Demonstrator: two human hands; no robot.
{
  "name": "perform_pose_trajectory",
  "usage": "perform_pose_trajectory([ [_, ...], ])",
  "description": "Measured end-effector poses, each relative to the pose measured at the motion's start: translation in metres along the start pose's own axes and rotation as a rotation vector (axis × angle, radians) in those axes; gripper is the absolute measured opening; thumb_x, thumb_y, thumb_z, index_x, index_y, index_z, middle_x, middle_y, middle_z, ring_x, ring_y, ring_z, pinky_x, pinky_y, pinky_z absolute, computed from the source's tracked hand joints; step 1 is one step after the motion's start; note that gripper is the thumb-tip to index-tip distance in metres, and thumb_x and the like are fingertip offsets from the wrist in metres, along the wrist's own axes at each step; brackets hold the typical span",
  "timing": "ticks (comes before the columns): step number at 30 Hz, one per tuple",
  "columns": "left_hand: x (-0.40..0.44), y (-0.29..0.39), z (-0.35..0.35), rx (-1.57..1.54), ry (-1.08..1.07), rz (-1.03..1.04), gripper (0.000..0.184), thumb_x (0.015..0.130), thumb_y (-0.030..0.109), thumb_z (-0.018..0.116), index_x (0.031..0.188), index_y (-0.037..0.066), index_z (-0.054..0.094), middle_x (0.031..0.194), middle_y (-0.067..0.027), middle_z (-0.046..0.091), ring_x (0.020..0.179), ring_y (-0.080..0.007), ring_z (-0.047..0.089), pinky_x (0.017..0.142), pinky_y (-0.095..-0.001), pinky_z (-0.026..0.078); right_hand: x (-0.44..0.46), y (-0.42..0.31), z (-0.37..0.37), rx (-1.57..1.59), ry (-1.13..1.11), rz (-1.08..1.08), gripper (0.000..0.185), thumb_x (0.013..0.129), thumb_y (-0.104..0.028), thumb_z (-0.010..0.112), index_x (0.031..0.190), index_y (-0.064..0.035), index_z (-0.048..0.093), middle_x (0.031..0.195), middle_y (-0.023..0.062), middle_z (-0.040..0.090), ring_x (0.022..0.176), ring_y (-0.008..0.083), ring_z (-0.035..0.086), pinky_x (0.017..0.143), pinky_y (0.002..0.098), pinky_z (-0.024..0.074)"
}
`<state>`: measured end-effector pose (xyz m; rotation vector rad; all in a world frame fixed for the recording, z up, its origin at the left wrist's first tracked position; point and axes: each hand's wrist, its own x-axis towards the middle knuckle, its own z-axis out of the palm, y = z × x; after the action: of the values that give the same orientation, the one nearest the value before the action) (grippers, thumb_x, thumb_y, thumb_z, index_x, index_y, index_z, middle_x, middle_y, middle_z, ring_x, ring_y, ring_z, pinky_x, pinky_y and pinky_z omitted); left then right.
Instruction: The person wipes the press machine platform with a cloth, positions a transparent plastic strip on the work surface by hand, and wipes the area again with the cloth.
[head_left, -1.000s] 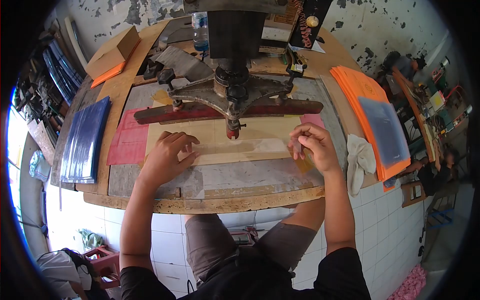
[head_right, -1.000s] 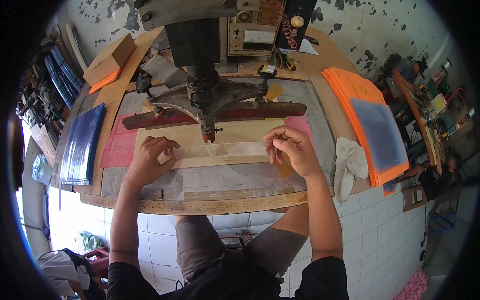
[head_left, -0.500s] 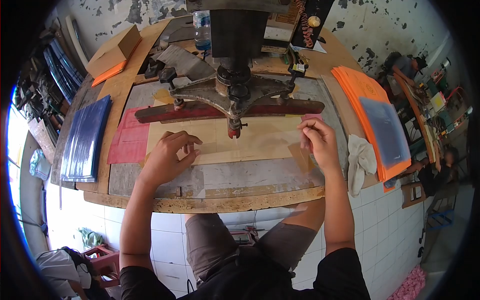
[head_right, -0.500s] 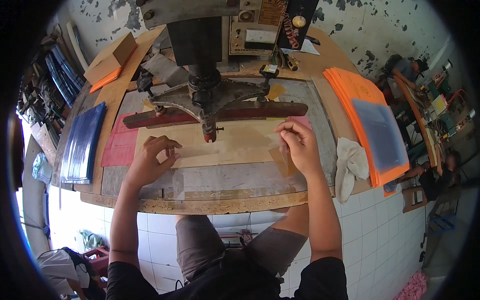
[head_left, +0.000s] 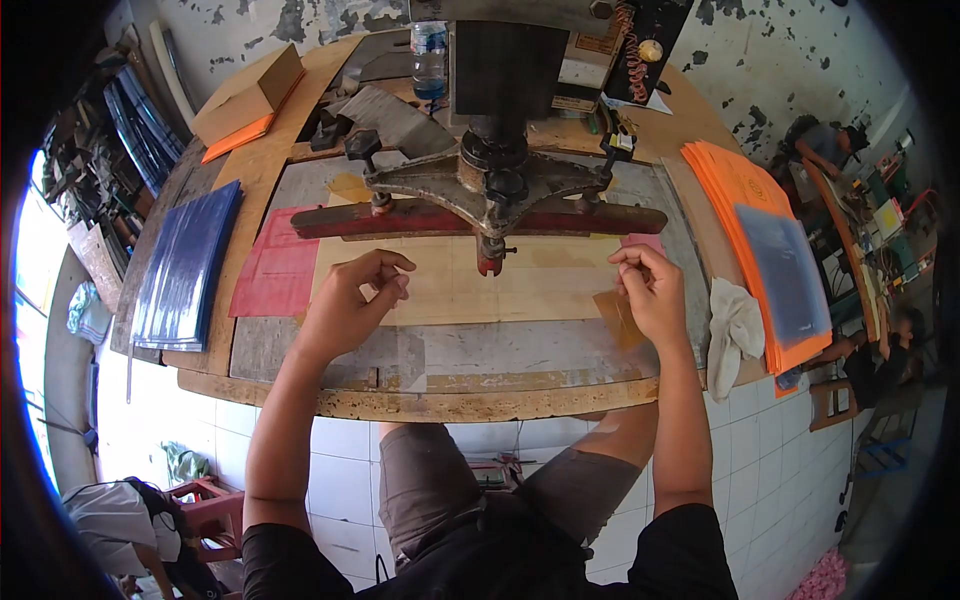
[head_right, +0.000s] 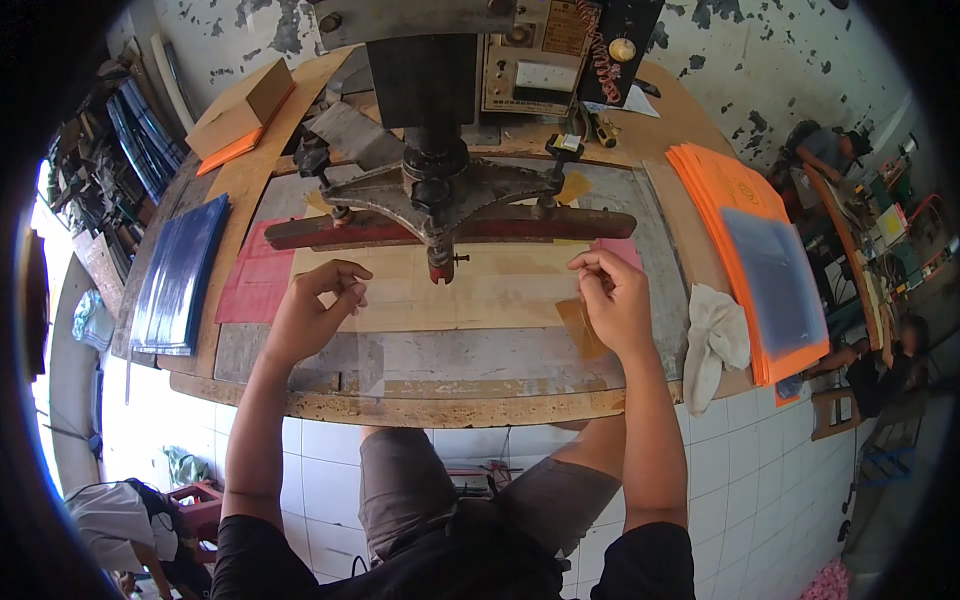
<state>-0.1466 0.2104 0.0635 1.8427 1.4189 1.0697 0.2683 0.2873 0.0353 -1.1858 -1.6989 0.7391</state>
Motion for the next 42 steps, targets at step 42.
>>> perform_pose_trajectory([
  [42,0.002,-0.008,0.000,0.385,0.018,0.229,0.017,0.094,0.000,0.069,0.107,0.005,0.078,0.101,-0.0108,0.078,0.095,-0.0316,0.076,0.088,-0.0430,0.058,-0.002,-0.010,0.000,-0.148,-0.197,-0.116,0.020,0.102,0.007,0.059,0.107,0.0016,0.077,0.101,0.0082,0.069,0.084,0.0184,0.066,0.076,0.0309,0.0516],
])
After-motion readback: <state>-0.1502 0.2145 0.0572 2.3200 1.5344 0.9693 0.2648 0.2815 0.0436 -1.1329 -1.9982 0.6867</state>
